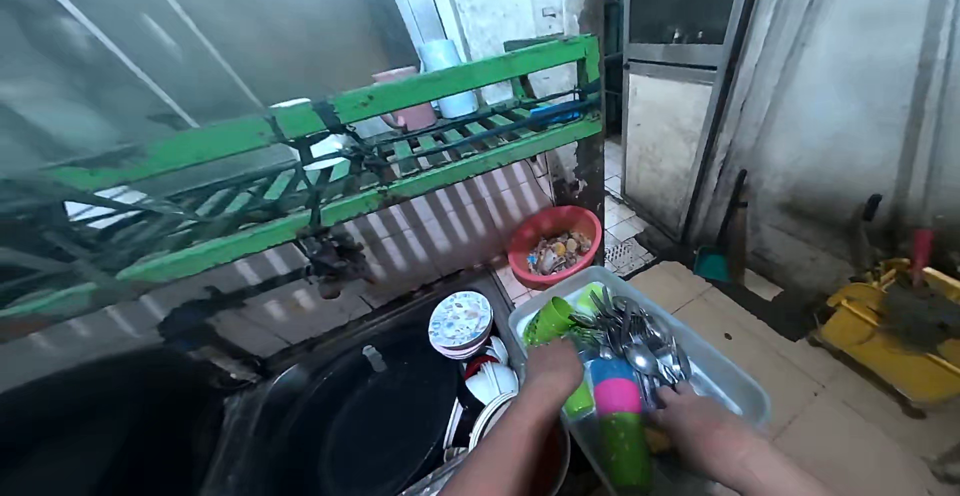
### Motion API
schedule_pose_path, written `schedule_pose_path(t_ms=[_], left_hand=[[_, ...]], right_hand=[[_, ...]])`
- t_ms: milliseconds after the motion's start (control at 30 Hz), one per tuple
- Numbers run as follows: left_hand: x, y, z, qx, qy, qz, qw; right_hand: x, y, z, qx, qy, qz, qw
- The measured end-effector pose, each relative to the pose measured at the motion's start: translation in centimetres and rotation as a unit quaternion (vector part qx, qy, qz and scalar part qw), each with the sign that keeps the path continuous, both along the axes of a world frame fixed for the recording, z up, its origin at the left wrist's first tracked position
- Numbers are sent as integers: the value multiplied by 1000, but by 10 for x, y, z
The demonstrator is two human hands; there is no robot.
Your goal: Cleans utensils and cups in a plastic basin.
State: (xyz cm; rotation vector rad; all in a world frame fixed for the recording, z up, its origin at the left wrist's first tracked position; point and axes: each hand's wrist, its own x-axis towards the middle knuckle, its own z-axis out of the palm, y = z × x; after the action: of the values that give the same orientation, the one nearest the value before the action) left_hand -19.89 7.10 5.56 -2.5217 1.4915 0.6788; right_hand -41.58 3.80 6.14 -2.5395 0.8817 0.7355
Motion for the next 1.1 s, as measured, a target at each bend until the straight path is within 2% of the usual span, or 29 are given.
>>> schedule_pose_path(t_ms=[133, 233, 300, 367, 467, 533, 600, 667, 733, 833, 933, 1033, 1100], left_hand=[[3, 1, 6, 14, 31, -22, 999], [6, 2, 38, -60, 15, 1, 998], [11, 0, 50, -101, 5, 3, 995], [5, -3, 55, -76, 35, -20, 996], [-32, 5, 62, 13, 74, -61, 995], [-54, 8, 51, 42, 58, -83, 994], [-62, 6, 31, 24, 42, -83, 995], [-61, 3, 21, 3, 48, -69, 996], [-56, 4, 12, -18, 76, -65, 995], [-47, 9, -2, -67, 115, -78, 988], [-43, 11, -2, -94, 172, -71, 978], [-40, 13, 9, -110, 213, -47, 970], [-38, 18, 23, -114, 251, -25, 961]], right_hand=[[2, 5, -7, 10, 11, -11, 1000], [5, 5, -8, 20, 28, -2, 999], [11, 10, -5, 31, 47, -37, 998], [15, 12, -2, 41, 61, -73, 995], [13, 10, -1, 50, 51, -64, 995], [10, 6, -3, 57, 41, -15, 997], [6, 0, -4, 50, 38, 51, 997], [3, -5, 4, 38, 37, 65, 996], [-4, -10, 16, 14, 5, 37, 999], [-14, -25, 36, -30, -54, -59, 996], [-26, -36, 36, -85, -123, -154, 977], [-30, -30, 16, -142, -156, -133, 968], [-29, -25, 0, -135, -151, -116, 972]])
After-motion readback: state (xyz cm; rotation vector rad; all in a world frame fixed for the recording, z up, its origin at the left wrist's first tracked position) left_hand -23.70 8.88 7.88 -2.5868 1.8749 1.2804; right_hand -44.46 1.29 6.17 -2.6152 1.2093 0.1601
